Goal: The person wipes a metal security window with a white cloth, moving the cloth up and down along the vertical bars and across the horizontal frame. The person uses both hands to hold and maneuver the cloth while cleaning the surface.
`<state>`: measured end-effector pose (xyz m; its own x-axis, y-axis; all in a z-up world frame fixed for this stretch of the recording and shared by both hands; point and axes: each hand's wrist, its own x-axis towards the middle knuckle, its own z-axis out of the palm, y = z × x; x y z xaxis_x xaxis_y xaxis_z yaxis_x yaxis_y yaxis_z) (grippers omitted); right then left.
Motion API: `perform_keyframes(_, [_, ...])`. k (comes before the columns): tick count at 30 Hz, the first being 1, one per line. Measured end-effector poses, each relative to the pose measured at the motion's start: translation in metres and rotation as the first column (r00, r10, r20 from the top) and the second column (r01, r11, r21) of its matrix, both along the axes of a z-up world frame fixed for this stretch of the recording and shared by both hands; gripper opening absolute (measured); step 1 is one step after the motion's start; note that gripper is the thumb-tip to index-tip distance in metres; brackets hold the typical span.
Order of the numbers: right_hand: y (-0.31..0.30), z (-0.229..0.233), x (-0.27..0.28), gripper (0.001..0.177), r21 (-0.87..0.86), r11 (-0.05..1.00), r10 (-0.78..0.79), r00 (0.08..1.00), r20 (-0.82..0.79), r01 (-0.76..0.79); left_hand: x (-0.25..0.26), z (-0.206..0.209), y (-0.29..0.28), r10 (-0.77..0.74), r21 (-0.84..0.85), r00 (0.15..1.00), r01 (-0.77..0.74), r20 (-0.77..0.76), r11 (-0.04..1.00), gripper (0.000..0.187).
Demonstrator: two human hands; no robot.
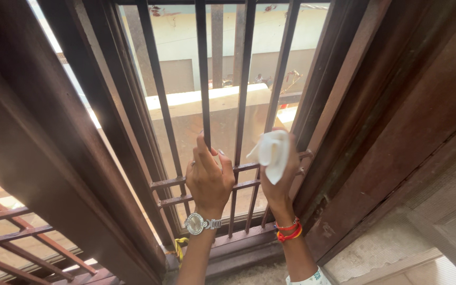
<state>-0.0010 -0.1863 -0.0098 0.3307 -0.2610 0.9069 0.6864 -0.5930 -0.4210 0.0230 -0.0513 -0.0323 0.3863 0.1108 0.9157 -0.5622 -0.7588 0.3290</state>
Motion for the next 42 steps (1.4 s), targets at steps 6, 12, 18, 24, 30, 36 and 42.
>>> perform_keyframes(6, [0.007,0.064,-0.021,0.041,-0.1,0.987,-0.099,0.964,0.246,0.127,0.002,-0.002,0.0,0.002,-0.002,1.0,-0.002,-0.02,1.0,0.066])
perform_keyframes(12, [0.018,0.152,0.034,0.039,-0.287,0.943,-0.106,0.97,0.217,0.167,-0.002,0.001,0.0,-0.003,-0.014,1.0,0.003,-0.007,1.0,0.064])
perform_keyframes(18, [0.022,0.167,0.09,0.031,-0.097,0.988,0.137,0.967,0.213,-0.119,-0.009,0.007,0.003,-0.049,-0.023,0.998,0.047,-0.051,0.999,0.066])
perform_keyframes(24, [0.03,0.158,0.102,0.034,0.204,0.914,0.339,0.936,0.095,-0.352,-0.011,0.009,0.004,-0.047,-0.021,0.996,0.045,-0.072,0.999,0.065])
perform_keyframes(30, [0.027,0.153,0.117,0.038,0.173,0.912,0.348,0.924,0.159,-0.373,-0.011,0.008,0.005,-0.046,-0.013,0.997,0.046,-0.062,0.999,0.065])
perform_keyframes(36, [0.027,0.154,0.113,0.044,0.214,0.909,0.342,0.934,0.104,-0.357,-0.01,0.007,0.006,-0.041,-0.012,0.998,0.04,-0.052,0.999,0.065])
perform_keyframes(42, [0.03,0.168,0.098,0.042,0.325,0.766,0.569,0.82,0.057,-0.554,-0.009,0.008,0.006,-0.041,-0.017,0.997,0.04,-0.059,0.999,0.064])
